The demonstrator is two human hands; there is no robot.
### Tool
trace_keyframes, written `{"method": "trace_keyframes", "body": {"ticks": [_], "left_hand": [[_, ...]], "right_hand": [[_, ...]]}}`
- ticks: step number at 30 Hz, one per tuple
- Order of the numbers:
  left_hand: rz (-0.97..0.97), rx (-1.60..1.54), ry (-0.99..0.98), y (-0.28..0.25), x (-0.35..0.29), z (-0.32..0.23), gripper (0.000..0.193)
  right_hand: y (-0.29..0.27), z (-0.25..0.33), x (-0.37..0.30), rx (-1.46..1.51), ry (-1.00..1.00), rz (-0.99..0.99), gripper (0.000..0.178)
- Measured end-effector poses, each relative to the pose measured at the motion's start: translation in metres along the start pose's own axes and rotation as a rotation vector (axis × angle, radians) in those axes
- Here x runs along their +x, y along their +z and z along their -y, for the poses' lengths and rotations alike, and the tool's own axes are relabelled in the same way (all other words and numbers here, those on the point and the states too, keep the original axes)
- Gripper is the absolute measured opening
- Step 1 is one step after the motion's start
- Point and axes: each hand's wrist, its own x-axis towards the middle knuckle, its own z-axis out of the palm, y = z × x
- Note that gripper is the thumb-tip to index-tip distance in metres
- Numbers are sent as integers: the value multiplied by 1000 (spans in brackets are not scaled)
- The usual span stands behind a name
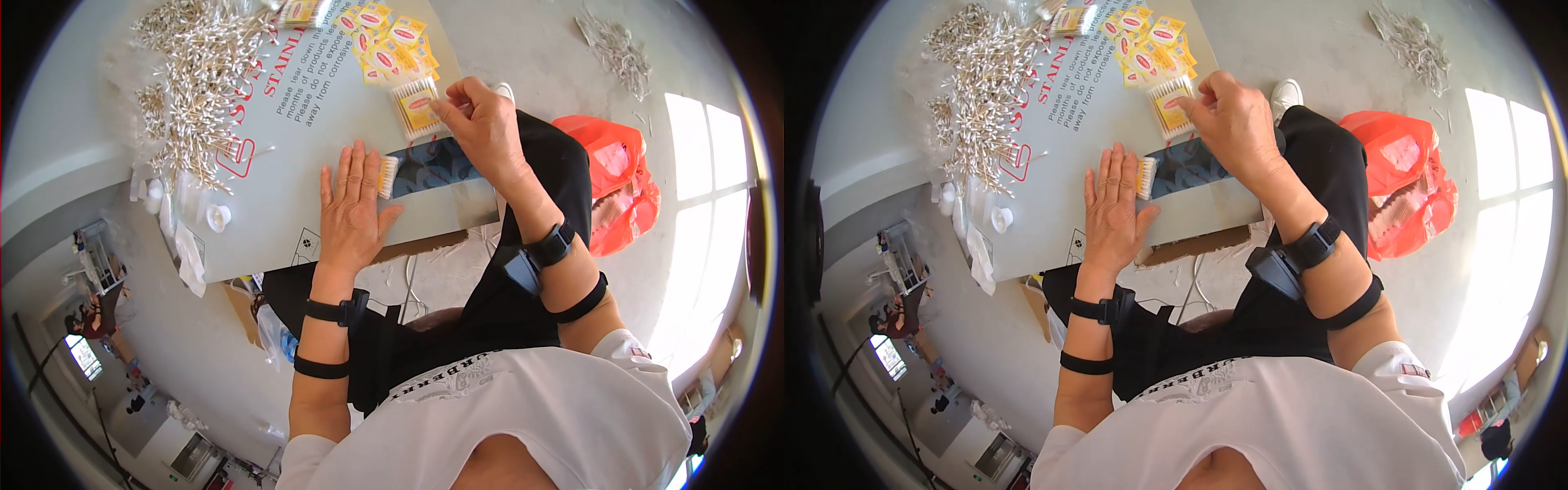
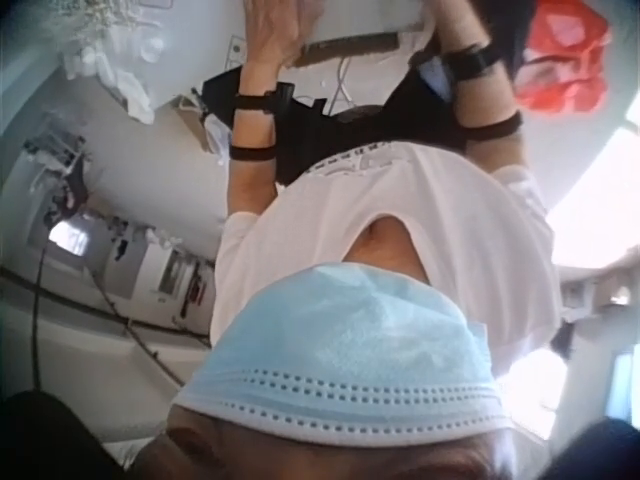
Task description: The recorder takes cotton swabs and packages them into small plastic containers or sleeves at a workstation.
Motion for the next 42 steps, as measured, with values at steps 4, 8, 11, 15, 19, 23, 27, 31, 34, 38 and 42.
{"method": "trace_keyframes", "body": {"ticks": [4,8,11,15,19,23,27,31,34,38,42], "left_hand": [[-170,3,27,-9,9,11,72],[-111,-64,10,-30,31,14,55],[74,-182,-46,-40,40,22,40],[172,-290,-25,-40,37,43,24],[268,-761,-362,-42,57,62,17],[-253,-1223,-430,-47,129,67,20],[-374,-1354,-379,-46,218,68,28],[-539,-870,-344,-57,256,75,31],[-572,-449,-304,-53,246,74,37],[-613,-129,-154,-33,222,88,52],[-668,-58,-109,-23,242,109,57]], "right_hand": [[7,5,-2,-297,-50,56,45],[15,15,2,-371,-50,58,49],[17,15,5,-347,98,192,46],[8,19,11,-44,241,330,32],[4,-1,44,291,260,290,28],[4,12,119,109,215,157,28],[15,2,178,-92,178,75,30],[26,4,206,-82,230,168,34],[41,-6,209,-170,156,98,33],[50,-1,212,-185,132,110,35],[62,9,224,-209,43,142,36]]}}
